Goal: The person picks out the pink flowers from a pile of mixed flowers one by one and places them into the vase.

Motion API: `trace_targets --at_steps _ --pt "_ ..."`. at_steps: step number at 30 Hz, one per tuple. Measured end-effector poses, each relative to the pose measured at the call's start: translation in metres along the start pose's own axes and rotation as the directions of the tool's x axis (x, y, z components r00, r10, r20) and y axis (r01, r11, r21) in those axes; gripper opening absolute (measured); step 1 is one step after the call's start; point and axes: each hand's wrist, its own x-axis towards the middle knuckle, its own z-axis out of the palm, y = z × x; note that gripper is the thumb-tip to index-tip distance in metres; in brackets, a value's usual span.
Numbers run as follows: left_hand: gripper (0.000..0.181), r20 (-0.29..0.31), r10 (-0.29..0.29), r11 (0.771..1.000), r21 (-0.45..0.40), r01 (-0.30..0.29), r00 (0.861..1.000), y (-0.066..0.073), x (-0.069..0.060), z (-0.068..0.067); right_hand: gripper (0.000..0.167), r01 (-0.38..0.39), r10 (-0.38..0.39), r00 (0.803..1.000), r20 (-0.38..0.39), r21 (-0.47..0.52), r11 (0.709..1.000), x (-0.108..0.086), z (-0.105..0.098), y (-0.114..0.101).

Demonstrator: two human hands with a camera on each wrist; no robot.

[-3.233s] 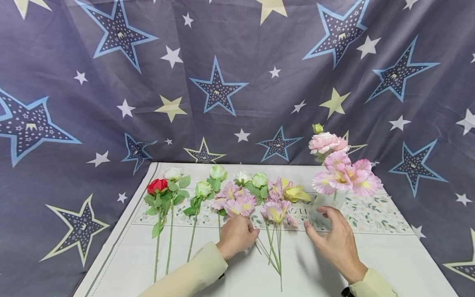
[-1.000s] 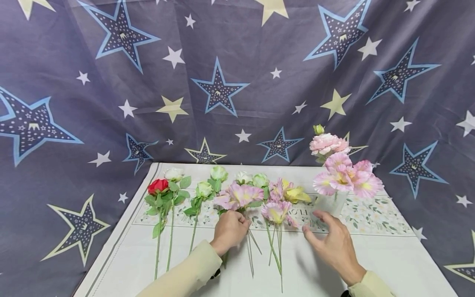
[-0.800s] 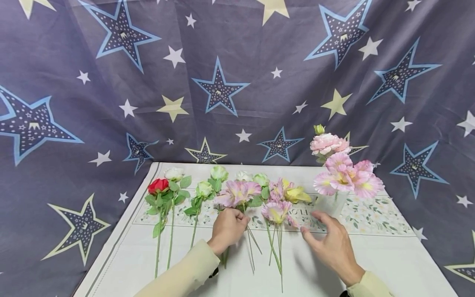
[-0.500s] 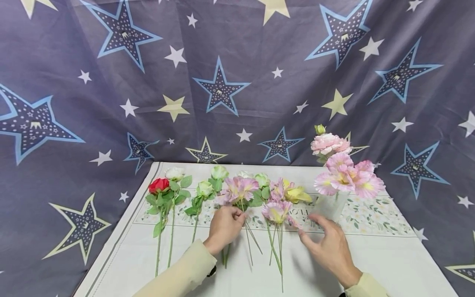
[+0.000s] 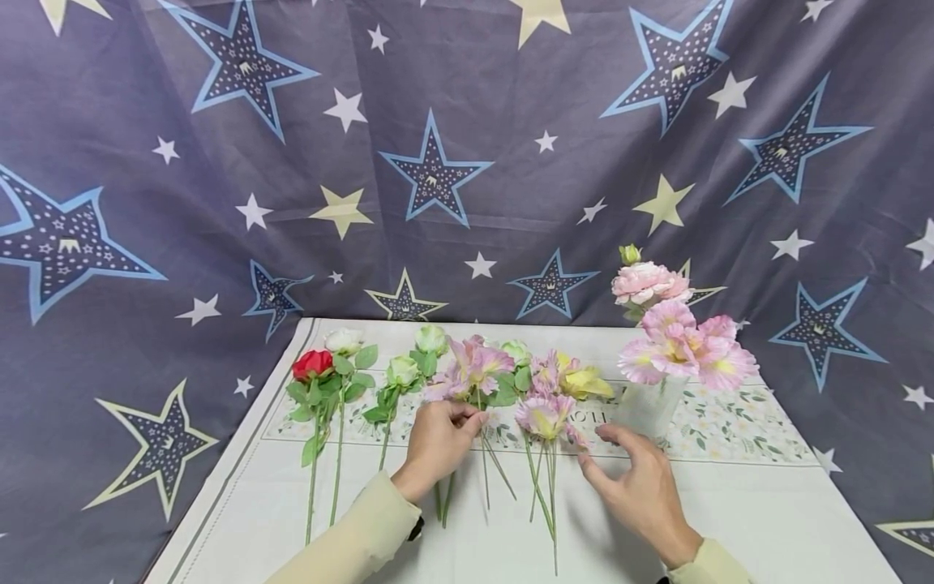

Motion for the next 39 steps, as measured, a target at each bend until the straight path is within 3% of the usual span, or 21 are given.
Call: trace_targets --at_steps 6,16,26,39 --pt "0.011 0.012 -0.001 0.999 -0.044 0.002 1.000 0.004 0.000 -0.001 0.038 0.005 -0.004 1.000 -0.012 0.011 1.000 0.000 0.001 -0.001" --pt "0.012 0.000 0.047 0.994 -0.098 -0.047 0.999 0.010 0.000 -0.001 0.037 0.028 -0.027 0.999 -0.026 0.027 0.999 0.001 0.002 -0.007" --pt "0.013 0.037 0.067 0.986 -0.154 -0.060 0.997 0.020 -0.001 -0.003 0.036 0.068 -0.066 0.997 -0.040 0.057 0.996 0.005 0.003 -0.015" --pt "0.009 0.016 0.186 0.962 -0.206 -0.179 0.982 0.031 0.001 0.004 0.035 0.127 -0.118 0.989 -0.086 0.103 0.987 0.012 0.006 -0.028"
